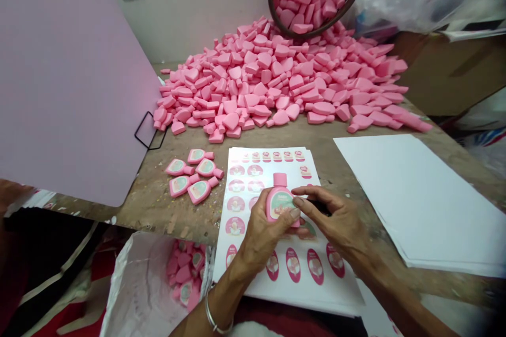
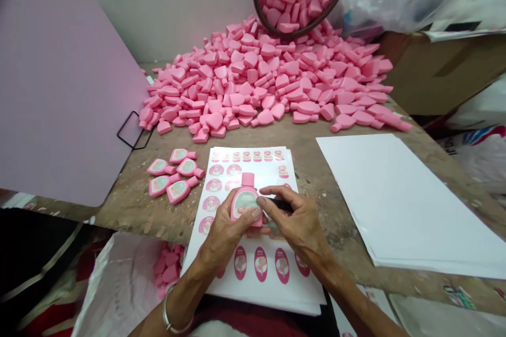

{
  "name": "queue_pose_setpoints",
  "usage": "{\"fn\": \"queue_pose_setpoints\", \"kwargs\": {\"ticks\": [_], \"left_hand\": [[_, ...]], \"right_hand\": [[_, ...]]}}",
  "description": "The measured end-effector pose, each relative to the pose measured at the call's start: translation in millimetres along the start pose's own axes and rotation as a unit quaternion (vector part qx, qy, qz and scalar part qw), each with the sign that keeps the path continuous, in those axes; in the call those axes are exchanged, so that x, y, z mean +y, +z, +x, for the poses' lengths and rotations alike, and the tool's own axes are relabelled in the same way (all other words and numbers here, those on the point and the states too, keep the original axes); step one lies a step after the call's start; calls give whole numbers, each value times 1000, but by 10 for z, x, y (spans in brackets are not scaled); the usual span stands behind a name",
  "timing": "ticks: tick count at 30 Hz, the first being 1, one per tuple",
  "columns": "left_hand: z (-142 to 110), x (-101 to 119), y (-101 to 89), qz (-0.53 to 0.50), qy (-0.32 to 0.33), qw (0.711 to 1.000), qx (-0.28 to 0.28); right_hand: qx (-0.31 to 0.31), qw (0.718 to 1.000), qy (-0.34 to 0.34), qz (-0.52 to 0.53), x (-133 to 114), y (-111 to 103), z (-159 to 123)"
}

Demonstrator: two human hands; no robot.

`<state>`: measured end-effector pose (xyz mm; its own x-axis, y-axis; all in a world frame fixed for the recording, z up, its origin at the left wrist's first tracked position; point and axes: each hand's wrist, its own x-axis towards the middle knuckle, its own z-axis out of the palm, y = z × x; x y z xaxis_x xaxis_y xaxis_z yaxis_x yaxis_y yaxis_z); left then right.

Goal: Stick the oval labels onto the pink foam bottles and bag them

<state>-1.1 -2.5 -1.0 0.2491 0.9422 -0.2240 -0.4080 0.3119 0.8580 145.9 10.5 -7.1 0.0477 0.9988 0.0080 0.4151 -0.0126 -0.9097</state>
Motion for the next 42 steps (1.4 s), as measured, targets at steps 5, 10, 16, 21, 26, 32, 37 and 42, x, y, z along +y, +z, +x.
{"fn": "queue_pose_setpoints", "kwargs": {"ticks": [5, 10, 16, 21, 26, 32, 37, 42], "left_hand": [[-22, 24, -21, -13, 0, 1000, -9], [-46, 59, -19, -63, -44, 996, -51], [-75, 102, 8, -70, -82, 991, -81], [-87, 107, -28, -60, -90, 992, -69], [-69, 89, -60, -127, -116, 982, -75], [-156, 152, -212, -124, -117, 984, -48], [-165, 271, -682, 7, -49, 980, 195], [-78, 309, -1305, 286, 3, 878, 383]], "right_hand": [[56, 979, -117, -159, 52, -103, 26], [51, 987, -67, -138, 27, -194, 89], [-55, 996, -48, -53, -146, 49, 101], [56, 998, -13, -25, -92, 20, 266], [-24, 1000, 8, 19, -50, -30, 203], [-85, 996, 1, -18, 47, -26, 190], [6, 987, -39, -157, 352, -406, 1010], [72, 964, -5, -255, 663, -822, 2146]]}}
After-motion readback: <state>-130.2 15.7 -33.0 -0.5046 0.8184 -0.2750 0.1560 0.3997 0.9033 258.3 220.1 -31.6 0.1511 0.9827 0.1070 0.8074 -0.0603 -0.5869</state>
